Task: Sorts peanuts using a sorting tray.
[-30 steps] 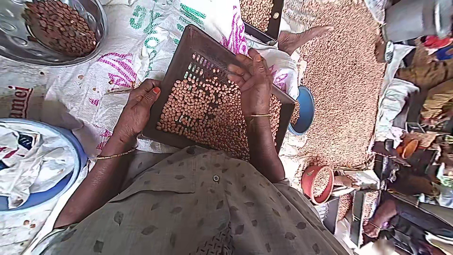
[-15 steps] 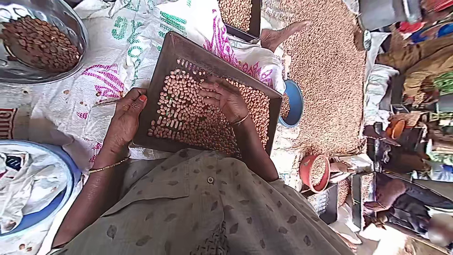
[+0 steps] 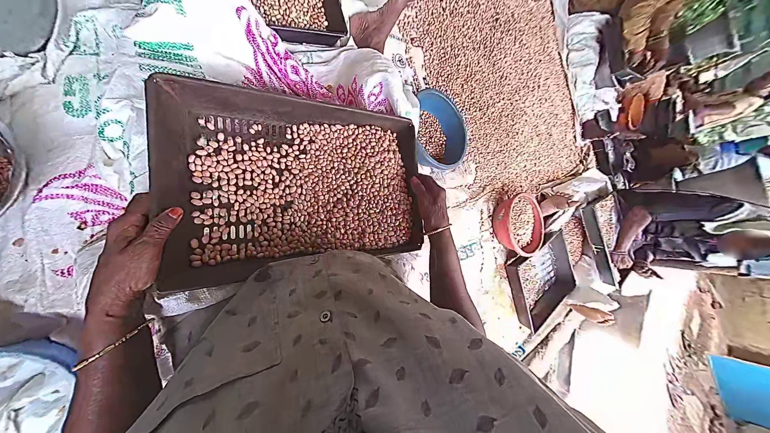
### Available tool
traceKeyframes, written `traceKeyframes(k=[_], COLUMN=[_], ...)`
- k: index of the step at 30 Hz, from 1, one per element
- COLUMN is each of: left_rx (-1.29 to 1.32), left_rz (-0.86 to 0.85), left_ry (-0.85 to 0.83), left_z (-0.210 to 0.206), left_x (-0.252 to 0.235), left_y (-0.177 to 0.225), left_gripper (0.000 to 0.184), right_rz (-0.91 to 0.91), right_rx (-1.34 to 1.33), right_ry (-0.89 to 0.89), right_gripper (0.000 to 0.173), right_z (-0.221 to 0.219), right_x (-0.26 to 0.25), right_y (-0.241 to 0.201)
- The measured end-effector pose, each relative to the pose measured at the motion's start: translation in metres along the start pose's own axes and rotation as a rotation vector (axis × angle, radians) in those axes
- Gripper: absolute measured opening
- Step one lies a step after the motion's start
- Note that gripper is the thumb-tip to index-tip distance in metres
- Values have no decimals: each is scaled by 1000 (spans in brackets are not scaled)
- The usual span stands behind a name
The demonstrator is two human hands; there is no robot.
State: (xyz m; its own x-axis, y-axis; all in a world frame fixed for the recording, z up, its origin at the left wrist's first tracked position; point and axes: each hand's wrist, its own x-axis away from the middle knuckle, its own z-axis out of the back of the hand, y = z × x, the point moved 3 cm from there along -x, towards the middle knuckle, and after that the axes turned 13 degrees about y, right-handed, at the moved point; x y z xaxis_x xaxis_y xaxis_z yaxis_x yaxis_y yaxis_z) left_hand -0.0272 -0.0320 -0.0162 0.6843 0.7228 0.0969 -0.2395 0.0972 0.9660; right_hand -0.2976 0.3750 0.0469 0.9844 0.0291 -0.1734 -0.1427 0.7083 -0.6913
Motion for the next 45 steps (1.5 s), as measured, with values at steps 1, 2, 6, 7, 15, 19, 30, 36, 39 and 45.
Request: traceKeyframes(k=[1,2,6,7,15,19,30,36,39,45], left_rx=[-4,-6,-118,-181,-82,-259,-221,-193,-233,-288], left_rz=[10,15,14,8,-772,159,91,46,56,91], left_ry=[8,20,52,54,-208,56,48,33,23,59], left_z=[0,0,3,4,64,14,4,9,11,-2], left_x=[0,0,0,-1,-80,-12,-1,-7,-7,5], left_y=[-1,-2,-6,-10,-197,-31,3,-9,-7,24], left_gripper=[34,32,33,37,33,34,38,41,45,42], right_rz=[-24,-35,-32,-41,-61,-92,10,251,411,414], right_rx=[-31,-60,-74,-75,-187,-295,-273,-429,-369,-153], right_ry=[-29,-32,-51,-57,-90,-120,-135,24,-149,-320], right_gripper=[35,36,37,37,36,34,37,18,7,21], right_z=[-4,-7,-12,-12,-11,-14,-13,9,23,30], right_x=[4,4,-2,-3,-2,-4,-1,22,38,57], right_y=[8,12,14,14,15,20,24,28,27,26])
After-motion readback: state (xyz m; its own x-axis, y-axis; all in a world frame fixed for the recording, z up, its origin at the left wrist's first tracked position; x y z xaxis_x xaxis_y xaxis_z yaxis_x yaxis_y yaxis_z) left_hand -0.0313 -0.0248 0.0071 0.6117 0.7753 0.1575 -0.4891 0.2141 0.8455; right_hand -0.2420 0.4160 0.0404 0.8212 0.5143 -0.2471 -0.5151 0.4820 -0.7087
